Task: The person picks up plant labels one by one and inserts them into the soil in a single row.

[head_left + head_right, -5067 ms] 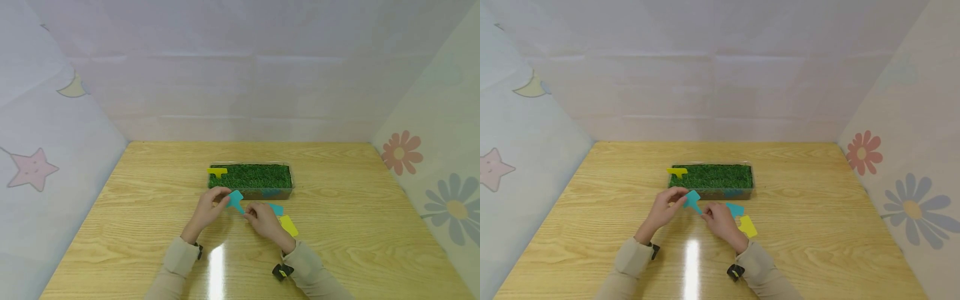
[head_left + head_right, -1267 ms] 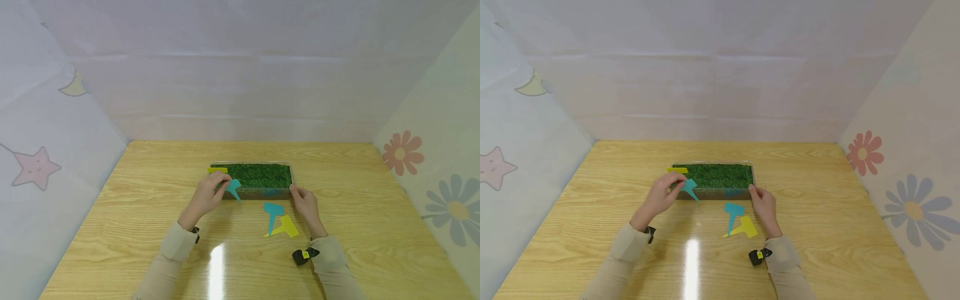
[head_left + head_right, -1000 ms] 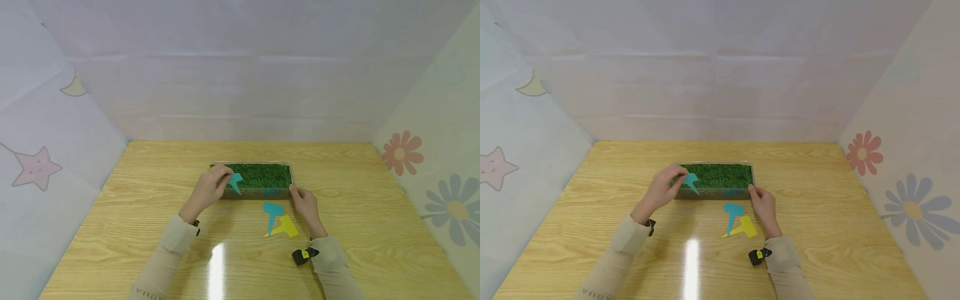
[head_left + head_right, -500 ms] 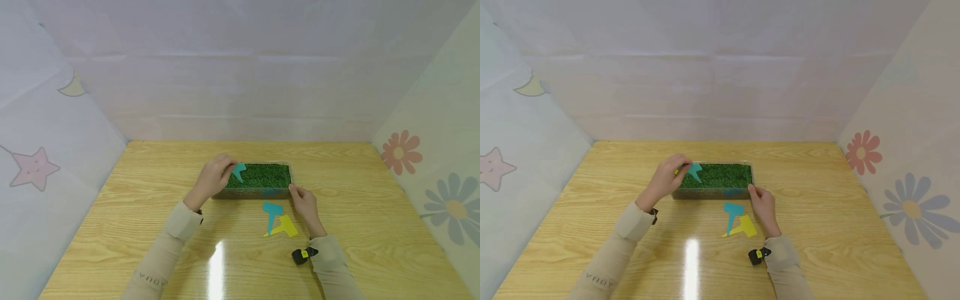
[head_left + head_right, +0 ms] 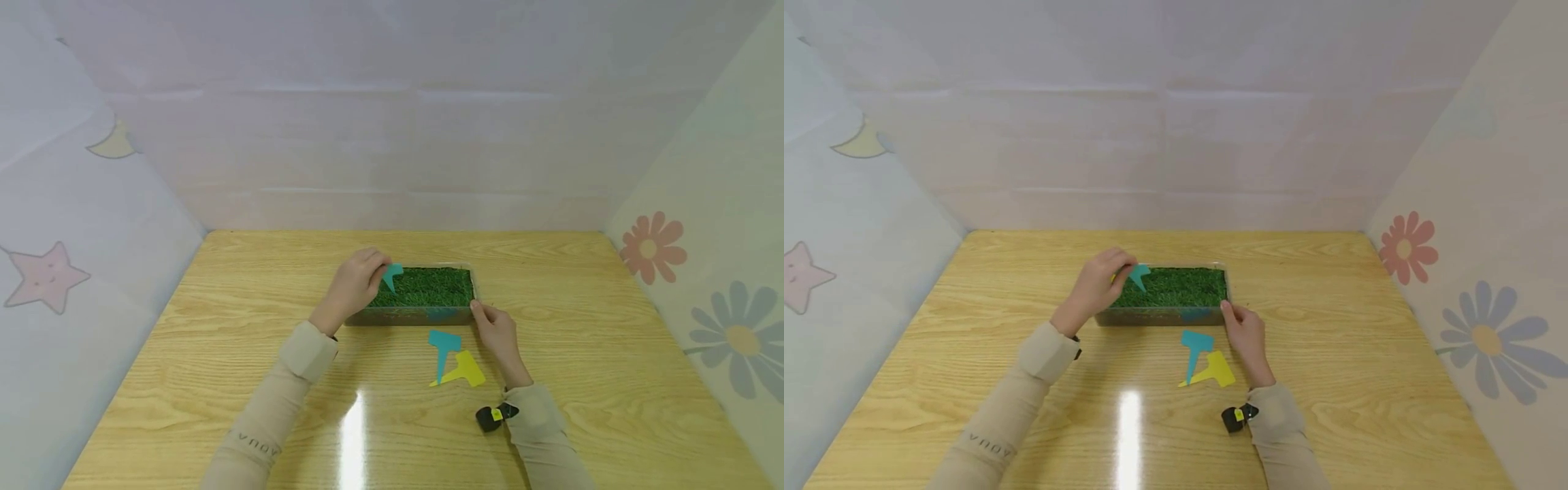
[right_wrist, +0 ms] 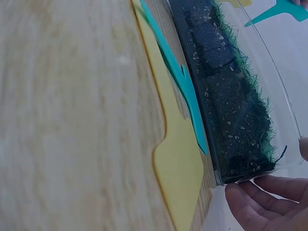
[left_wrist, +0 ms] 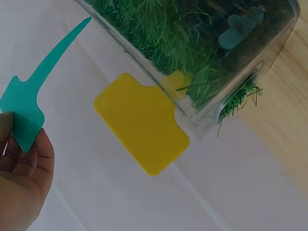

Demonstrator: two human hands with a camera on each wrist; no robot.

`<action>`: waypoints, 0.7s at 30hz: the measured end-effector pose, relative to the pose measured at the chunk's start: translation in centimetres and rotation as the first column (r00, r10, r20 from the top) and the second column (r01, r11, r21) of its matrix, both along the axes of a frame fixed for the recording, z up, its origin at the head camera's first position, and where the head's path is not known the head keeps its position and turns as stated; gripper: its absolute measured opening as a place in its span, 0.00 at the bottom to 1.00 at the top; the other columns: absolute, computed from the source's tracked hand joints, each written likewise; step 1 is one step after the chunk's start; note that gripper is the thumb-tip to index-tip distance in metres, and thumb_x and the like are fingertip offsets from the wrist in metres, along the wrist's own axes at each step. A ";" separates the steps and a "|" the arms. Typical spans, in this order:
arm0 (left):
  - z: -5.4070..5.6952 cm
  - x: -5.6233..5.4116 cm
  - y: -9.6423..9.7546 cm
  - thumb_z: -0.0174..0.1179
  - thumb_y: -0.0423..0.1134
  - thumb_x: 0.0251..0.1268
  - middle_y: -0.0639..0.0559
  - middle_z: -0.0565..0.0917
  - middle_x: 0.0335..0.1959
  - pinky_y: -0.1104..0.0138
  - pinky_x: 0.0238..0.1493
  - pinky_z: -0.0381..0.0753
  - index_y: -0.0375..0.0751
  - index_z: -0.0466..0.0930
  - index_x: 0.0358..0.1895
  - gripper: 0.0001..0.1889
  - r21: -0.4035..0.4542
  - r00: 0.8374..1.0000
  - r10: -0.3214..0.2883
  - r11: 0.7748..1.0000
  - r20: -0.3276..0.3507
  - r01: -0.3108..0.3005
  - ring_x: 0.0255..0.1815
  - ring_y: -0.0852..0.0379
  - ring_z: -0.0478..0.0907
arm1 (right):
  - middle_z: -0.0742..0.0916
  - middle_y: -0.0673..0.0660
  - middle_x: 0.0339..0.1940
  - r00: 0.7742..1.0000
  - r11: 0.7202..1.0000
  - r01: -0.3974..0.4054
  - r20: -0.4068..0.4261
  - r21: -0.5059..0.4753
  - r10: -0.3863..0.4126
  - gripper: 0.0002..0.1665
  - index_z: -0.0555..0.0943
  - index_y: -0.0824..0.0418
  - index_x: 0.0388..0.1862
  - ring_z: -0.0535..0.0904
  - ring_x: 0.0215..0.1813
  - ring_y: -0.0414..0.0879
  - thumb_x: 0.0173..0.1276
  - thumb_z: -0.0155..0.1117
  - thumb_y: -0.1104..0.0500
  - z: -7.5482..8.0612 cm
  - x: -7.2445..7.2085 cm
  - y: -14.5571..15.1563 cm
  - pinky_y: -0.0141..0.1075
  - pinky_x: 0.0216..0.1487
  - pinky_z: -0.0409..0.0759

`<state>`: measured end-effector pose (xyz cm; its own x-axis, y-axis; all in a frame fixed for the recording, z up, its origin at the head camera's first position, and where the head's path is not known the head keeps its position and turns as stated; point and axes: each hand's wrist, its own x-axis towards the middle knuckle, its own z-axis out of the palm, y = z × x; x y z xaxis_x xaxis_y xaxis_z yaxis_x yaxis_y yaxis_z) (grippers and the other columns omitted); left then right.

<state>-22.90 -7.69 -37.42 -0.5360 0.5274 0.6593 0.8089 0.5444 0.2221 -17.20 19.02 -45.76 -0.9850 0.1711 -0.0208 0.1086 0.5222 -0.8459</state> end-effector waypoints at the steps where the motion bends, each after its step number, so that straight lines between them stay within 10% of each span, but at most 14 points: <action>1: -0.2 -0.1 0.1 0.56 0.26 0.60 0.47 0.79 0.32 0.67 0.37 0.77 0.33 0.78 0.36 0.04 -0.005 1.000 0.005 1.000 -0.010 -0.005 0.34 0.53 0.77 | 0.78 0.70 0.53 1.000 1.000 0.000 -0.001 0.000 0.000 0.32 0.74 0.72 0.55 0.72 0.56 0.61 0.72 0.45 0.44 0.0 0.0 0.0 0.52 0.54 0.71; 21: -2.0 -1.5 0.8 0.57 0.24 0.57 0.47 0.78 0.31 0.68 0.36 0.78 0.33 0.79 0.35 0.04 -0.099 0.997 0.044 0.994 -0.065 -0.051 0.33 0.52 0.76 | 0.78 0.70 0.53 1.000 1.000 -0.007 -0.026 -0.012 0.007 0.31 0.75 0.72 0.54 0.72 0.55 0.61 0.72 0.46 0.46 -0.1 0.0 0.1 0.52 0.53 0.72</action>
<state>-24.44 -6.89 -39.42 -0.5214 0.5673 0.6374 0.7922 0.5995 0.1145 -17.22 19.08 -45.90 -0.9864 0.1641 0.0027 0.0829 0.5128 -0.8545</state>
